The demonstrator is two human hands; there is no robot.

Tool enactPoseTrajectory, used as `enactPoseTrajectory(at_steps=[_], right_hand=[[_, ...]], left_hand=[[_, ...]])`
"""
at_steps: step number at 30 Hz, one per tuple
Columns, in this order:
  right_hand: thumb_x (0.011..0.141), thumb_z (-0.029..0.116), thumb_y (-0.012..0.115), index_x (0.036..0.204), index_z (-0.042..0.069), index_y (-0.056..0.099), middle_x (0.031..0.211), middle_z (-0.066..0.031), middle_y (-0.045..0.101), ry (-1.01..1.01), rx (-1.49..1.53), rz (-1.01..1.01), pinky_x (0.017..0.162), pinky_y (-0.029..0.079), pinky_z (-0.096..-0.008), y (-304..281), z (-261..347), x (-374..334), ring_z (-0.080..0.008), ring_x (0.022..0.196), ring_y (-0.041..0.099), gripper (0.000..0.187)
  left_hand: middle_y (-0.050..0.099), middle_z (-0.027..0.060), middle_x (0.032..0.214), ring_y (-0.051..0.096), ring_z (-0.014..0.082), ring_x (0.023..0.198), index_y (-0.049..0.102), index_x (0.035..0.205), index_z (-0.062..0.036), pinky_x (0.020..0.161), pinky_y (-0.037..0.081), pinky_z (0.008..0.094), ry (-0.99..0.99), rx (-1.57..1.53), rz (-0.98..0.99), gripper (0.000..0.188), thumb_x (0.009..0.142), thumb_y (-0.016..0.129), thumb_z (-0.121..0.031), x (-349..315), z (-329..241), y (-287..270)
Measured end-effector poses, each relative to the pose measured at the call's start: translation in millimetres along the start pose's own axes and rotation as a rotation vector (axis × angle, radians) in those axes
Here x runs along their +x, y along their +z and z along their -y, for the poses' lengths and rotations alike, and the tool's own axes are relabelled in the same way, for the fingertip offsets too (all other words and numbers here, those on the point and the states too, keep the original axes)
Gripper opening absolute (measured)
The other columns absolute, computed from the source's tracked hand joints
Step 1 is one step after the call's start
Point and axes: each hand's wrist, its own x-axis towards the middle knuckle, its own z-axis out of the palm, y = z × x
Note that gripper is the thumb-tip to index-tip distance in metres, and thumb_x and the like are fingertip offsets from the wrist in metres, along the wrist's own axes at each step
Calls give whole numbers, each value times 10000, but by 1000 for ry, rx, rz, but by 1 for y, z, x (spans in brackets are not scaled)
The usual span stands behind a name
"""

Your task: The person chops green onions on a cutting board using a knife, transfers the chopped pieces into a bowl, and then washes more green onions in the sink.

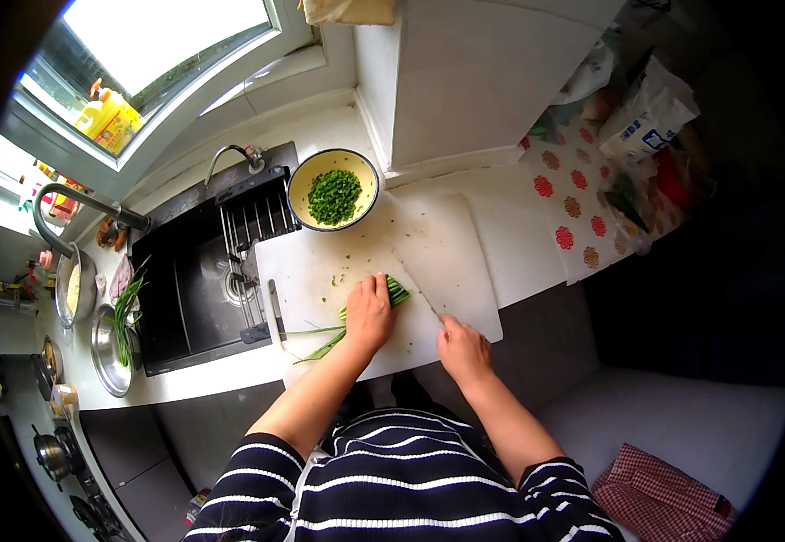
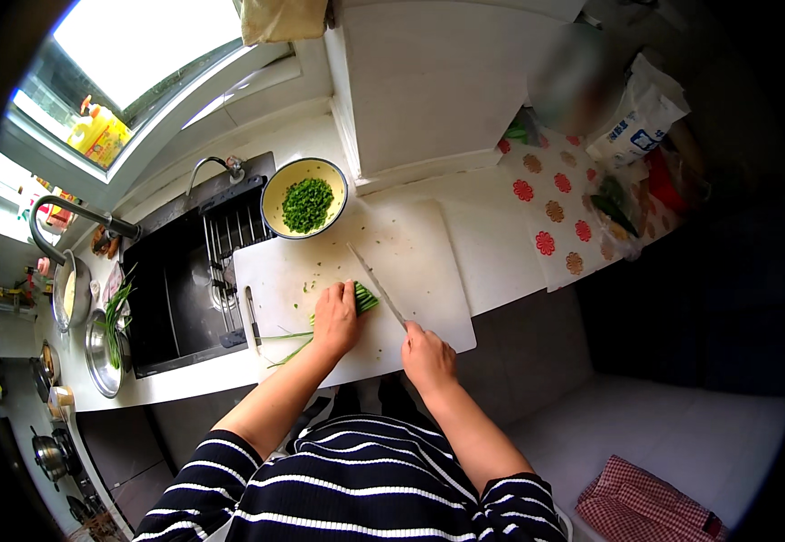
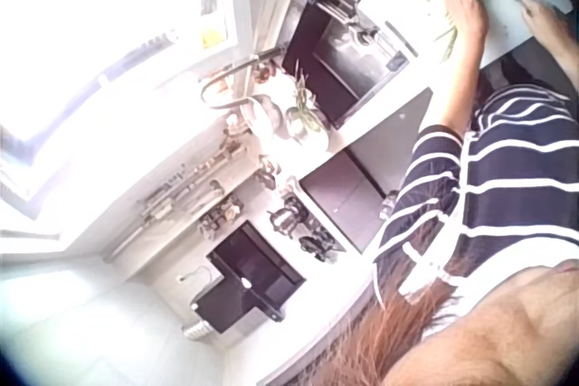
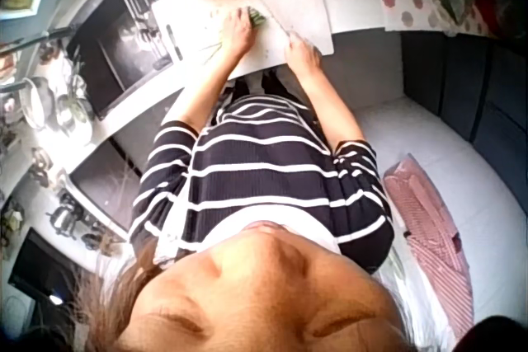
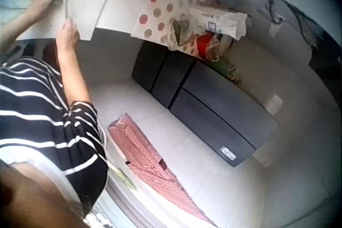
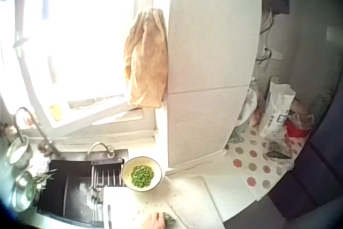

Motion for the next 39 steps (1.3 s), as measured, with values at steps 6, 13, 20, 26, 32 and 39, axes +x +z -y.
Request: enactPoseTrajectory(at_steps=[6, 13, 20, 26, 32, 39], right_hand=[[862, 189, 589, 1092, 125, 632, 816, -164, 674, -45, 46, 58, 705, 523, -499, -2, -1, 0, -386, 776, 657, 243], [863, 195, 586, 1090, 143, 634, 815, -162, 674, -73, 24, 34, 695, 526, -500, -15, -12, 2, -381, 768, 660, 237], [859, 196, 592, 1108, 146, 642, 843, -160, 681, -92, 10, -15, 699, 530, -489, -13, -26, 10, -376, 786, 661, 259], [847, 156, 619, 1100, 140, 662, 776, -140, 670, -159, 78, -109, 629, 529, -465, -33, 1, -4, -354, 706, 657, 257], [836, 149, 648, 1079, 188, 666, 675, -101, 628, -328, 60, -56, 524, 522, -428, -28, 45, -33, -329, 581, 632, 247], [827, 143, 648, 1067, 185, 658, 684, -99, 628, -286, 81, -9, 541, 531, -441, -3, 54, -52, -334, 590, 634, 244]], left_hand=[[548, 141, 1121, 531, 313, 1012, 487, 1287, 36, 849, 456, 387, -30, 75, -61, 774, 665, 807, -297, -2, -3, -2], [550, 127, 1120, 533, 292, 1023, 448, 1334, 12, 857, 456, 393, -53, 58, -42, 879, 637, 826, -369, -4, -6, -14], [488, 167, 1295, 465, 330, 1186, 312, 1430, 7, 1013, 389, 460, -102, 36, 107, 1125, 573, 855, -479, -7, 3, -28], [378, 171, 1423, 336, 338, 1340, 219, 1482, -25, 1089, 276, 557, -158, 92, 208, 1281, 514, 869, -556, -43, 31, -81], [523, 149, 1120, 496, 331, 1027, 492, 1234, -41, 889, 384, 447, -27, -88, -152, 808, 574, 870, -315, -92, 66, -58], [561, 87, 966, 515, 303, 963, 578, 978, -84, 850, 384, 427, 69, -109, -205, 464, 627, 813, -277, -98, 66, -48]])
